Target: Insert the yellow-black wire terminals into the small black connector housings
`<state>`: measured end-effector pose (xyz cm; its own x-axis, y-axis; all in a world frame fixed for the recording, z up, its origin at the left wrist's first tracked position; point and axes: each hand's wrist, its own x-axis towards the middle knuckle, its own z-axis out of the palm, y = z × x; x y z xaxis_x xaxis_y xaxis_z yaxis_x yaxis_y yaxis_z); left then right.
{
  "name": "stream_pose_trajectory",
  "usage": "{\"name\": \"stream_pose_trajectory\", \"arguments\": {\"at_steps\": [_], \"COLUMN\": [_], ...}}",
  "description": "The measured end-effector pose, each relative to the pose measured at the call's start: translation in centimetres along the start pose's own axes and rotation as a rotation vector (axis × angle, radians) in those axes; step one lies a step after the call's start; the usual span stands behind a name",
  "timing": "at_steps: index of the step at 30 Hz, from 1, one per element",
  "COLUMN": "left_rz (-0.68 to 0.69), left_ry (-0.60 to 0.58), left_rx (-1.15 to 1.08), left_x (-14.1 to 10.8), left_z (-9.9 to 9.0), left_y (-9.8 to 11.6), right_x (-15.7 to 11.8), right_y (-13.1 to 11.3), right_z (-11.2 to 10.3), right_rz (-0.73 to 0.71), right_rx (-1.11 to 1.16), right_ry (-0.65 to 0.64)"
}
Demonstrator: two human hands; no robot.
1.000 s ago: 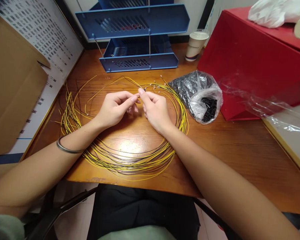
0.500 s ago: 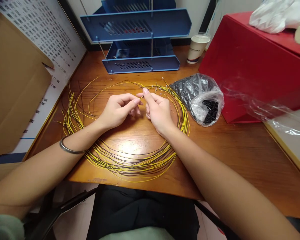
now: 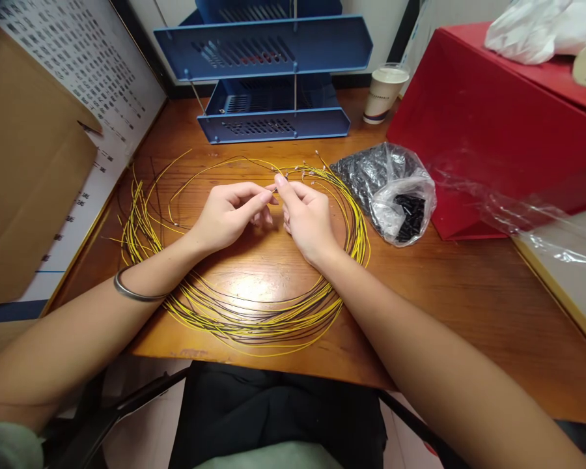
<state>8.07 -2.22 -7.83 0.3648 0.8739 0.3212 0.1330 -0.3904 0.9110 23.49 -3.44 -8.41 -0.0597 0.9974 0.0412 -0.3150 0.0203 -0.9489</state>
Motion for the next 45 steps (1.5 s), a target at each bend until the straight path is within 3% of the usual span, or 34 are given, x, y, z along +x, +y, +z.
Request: {"name": "stream_pose_trajectory", "arguments": {"at_steps": [5, 11, 21, 45], "left_rz": [0.008, 0.030, -0.009, -0.027], "left_ry": [0.004, -0.038, -0.028, -0.079], "left_rx": [0.008, -0.032, -0.005, 0.014], "left_x": [-0.05, -0.07, -0.02, -0.21], "left_z": [0.00, 0.10, 0.08, 0.22], "left_y": [-0.03, 0.27, 0.10, 0.66], "right_x": [-0.04, -0.05, 0.14, -0.01], "right_y": [0.07, 0.45, -0.14, -0.07], "right_z": [-0.06, -0.27, -0.26, -0.23], "right_rz": [-0.032, -0.108, 0.034, 0.032], "right_rx": [-0.030, -0.087, 0.084, 0.080], "right_ry": [0.004, -0.078, 0.008, 0.007]}}
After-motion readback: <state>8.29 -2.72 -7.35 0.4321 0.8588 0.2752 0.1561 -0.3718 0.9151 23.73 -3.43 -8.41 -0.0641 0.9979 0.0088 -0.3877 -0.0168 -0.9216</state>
